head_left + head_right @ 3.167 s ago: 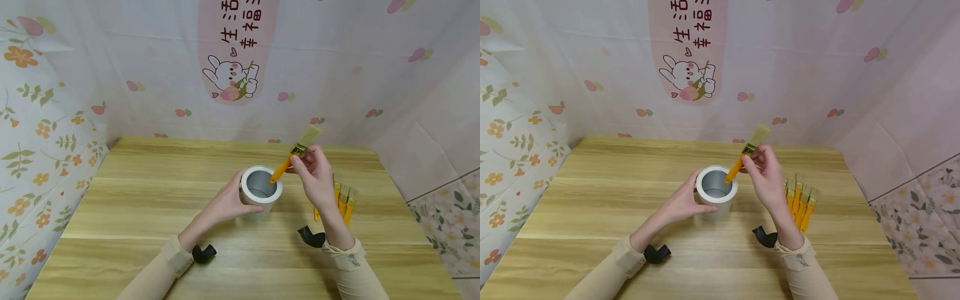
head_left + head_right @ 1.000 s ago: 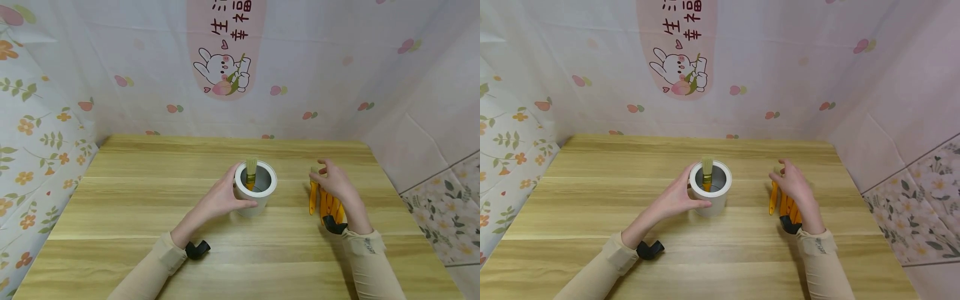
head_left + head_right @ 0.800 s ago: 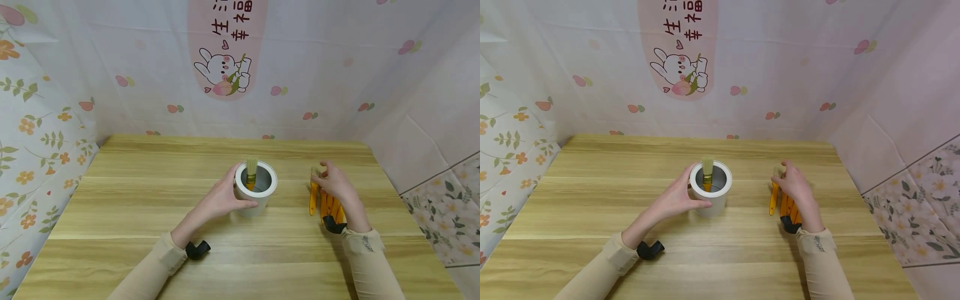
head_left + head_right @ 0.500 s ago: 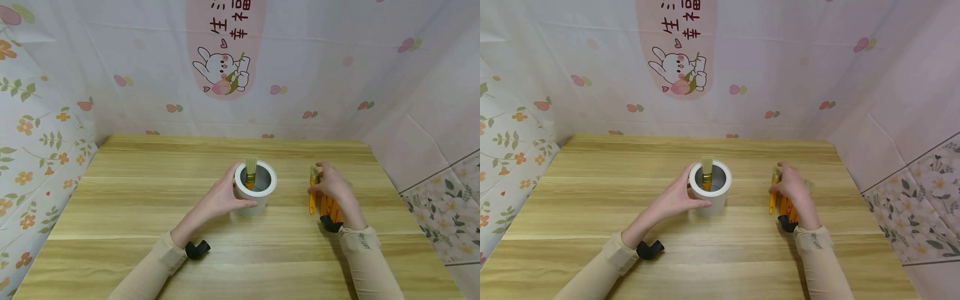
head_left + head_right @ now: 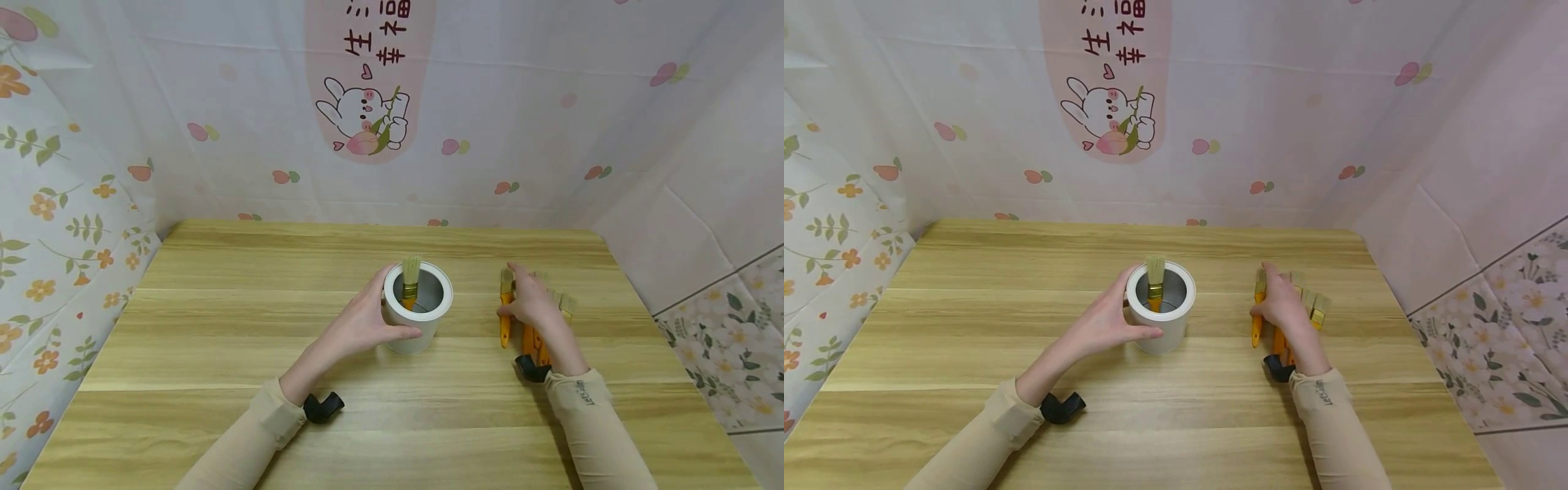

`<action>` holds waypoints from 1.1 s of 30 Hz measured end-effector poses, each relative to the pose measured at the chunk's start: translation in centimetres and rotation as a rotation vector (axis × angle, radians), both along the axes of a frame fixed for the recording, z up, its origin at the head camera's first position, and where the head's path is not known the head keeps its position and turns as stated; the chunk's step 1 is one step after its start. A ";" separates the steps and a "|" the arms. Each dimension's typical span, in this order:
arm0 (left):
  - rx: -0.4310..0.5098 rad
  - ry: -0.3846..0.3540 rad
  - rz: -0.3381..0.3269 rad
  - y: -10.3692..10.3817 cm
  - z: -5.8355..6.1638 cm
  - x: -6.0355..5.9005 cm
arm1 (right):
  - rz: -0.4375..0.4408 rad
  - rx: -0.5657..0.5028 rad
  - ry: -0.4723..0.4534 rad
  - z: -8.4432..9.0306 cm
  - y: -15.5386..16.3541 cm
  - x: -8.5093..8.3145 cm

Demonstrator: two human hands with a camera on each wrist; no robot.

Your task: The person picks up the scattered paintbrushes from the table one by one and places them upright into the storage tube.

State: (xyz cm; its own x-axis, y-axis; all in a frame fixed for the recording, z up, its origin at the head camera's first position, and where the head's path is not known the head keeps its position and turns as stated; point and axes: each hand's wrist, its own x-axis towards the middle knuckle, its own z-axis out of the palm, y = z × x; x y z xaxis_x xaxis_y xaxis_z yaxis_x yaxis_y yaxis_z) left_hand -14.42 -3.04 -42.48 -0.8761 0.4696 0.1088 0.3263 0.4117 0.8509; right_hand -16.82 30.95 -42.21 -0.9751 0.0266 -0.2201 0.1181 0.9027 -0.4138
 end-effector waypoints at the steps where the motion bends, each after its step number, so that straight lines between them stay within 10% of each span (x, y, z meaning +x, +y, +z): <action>1: 0.003 0.001 -0.002 0.0 0.0 0.0 | -0.001 -0.006 -0.003 0.0 -0.1 0.0; 12: -0.008 -0.015 0.010 0.0 0.0 0.1 | -0.021 -0.218 0.049 2.0 -0.7 0.2; 22: -0.006 -0.015 0.006 0.0 0.0 0.0 | -0.061 -0.398 0.370 5.0 -2.4 2.0; 33: -0.004 -0.010 0.003 0.0 0.0 0.0 | 0.036 -1.053 0.810 7.1 -6.1 4.5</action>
